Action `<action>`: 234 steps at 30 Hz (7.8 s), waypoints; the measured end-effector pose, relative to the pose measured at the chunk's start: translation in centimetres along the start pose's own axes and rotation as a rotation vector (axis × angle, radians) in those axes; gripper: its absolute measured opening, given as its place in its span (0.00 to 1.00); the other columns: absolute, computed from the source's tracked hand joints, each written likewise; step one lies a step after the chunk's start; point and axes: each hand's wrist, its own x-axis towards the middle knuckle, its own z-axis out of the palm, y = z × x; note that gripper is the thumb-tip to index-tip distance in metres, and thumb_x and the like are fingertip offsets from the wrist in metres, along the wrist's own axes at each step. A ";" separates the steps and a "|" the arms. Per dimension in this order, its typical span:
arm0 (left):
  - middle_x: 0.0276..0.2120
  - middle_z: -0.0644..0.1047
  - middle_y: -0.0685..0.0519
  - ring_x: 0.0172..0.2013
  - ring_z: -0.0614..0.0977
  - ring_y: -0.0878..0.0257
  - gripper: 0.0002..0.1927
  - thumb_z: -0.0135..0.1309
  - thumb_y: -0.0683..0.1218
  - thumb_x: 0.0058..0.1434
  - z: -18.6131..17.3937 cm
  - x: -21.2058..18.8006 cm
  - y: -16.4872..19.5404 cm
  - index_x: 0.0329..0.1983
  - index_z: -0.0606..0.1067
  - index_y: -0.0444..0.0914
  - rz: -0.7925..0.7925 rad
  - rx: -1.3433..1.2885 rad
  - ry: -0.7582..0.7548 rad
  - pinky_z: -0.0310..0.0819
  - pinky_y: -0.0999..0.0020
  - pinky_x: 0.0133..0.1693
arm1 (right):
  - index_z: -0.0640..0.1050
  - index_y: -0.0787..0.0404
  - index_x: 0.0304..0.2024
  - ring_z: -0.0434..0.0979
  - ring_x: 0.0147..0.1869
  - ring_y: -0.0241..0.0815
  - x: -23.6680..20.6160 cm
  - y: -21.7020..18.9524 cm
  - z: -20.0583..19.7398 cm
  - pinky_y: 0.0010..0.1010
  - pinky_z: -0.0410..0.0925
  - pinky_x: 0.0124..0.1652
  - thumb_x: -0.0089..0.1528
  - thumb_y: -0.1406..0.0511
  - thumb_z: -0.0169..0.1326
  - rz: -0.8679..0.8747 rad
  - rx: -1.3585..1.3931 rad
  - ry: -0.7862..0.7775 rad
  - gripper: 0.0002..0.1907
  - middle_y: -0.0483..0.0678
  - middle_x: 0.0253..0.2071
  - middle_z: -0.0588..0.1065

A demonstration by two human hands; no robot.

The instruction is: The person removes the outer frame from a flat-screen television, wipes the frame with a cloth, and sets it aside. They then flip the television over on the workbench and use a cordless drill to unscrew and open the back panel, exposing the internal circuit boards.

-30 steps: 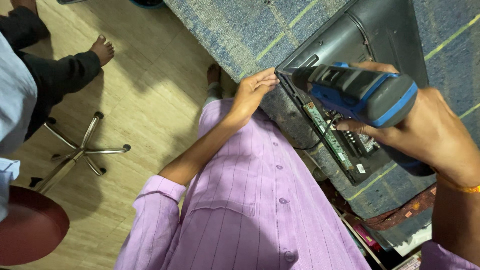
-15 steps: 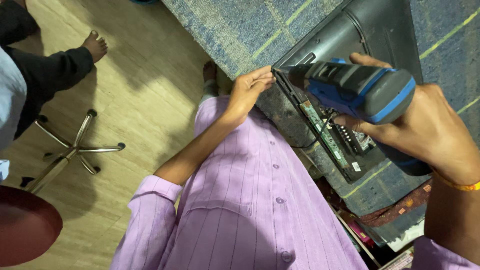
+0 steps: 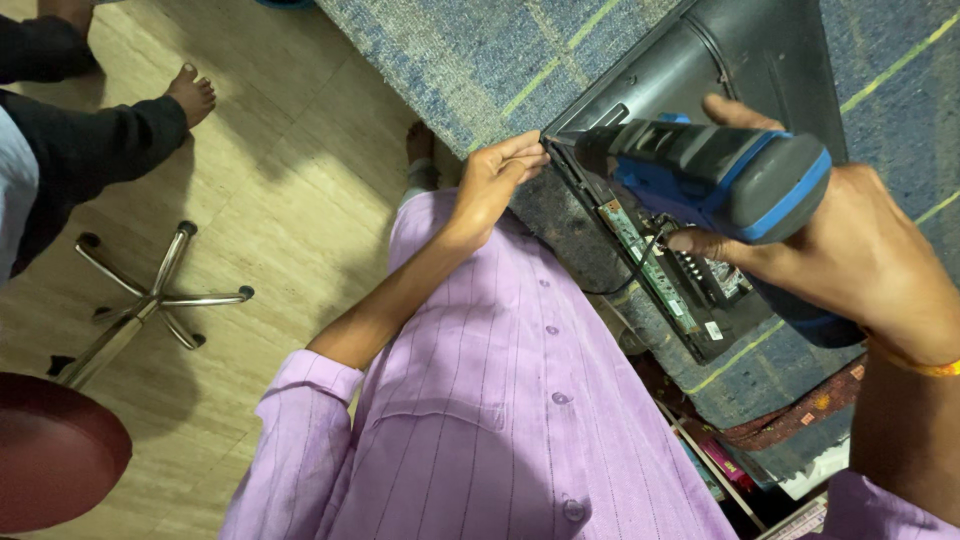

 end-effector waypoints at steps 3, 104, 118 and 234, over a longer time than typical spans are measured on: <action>0.56 0.78 0.38 0.54 0.83 0.54 0.21 0.47 0.37 0.71 0.0 0.1 -0.1 0.65 0.68 0.24 0.001 0.014 0.001 0.78 0.63 0.58 | 0.69 0.55 0.71 0.82 0.32 0.53 0.1 0.3 0.1 0.41 0.72 0.33 0.50 0.52 0.70 -0.049 -0.009 0.028 0.49 0.56 0.32 0.80; 0.40 0.72 0.44 0.43 0.73 0.49 0.08 0.60 0.41 0.64 -0.7 10.0 16.5 0.45 0.77 0.35 0.978 1.405 0.141 0.70 0.56 0.45 | 0.69 0.69 0.68 0.76 0.59 0.36 -10.9 2.1 12.4 0.32 0.70 0.59 0.45 0.73 0.70 0.184 1.036 0.529 0.47 0.50 0.59 0.77; 0.37 0.81 0.50 0.34 0.81 0.66 0.07 0.56 0.37 0.67 3.7 -0.2 8.2 0.47 0.79 0.31 -0.145 0.198 -0.246 0.76 0.73 0.37 | 0.61 0.67 0.75 0.81 0.50 0.55 -20.4 3.1 24.4 0.49 0.78 0.49 0.55 0.77 0.64 0.281 1.657 1.046 0.47 0.57 0.54 0.74; 0.59 0.74 0.34 0.56 0.81 0.49 0.24 0.37 0.35 0.70 20.1 -17.5 -28.7 0.69 0.58 0.26 -0.610 0.160 -0.425 0.79 0.59 0.55 | 0.63 0.60 0.75 0.80 0.59 0.52 -35.2 29.1 27.5 0.40 0.71 0.57 0.48 0.55 0.69 0.288 0.429 0.169 0.54 0.60 0.60 0.76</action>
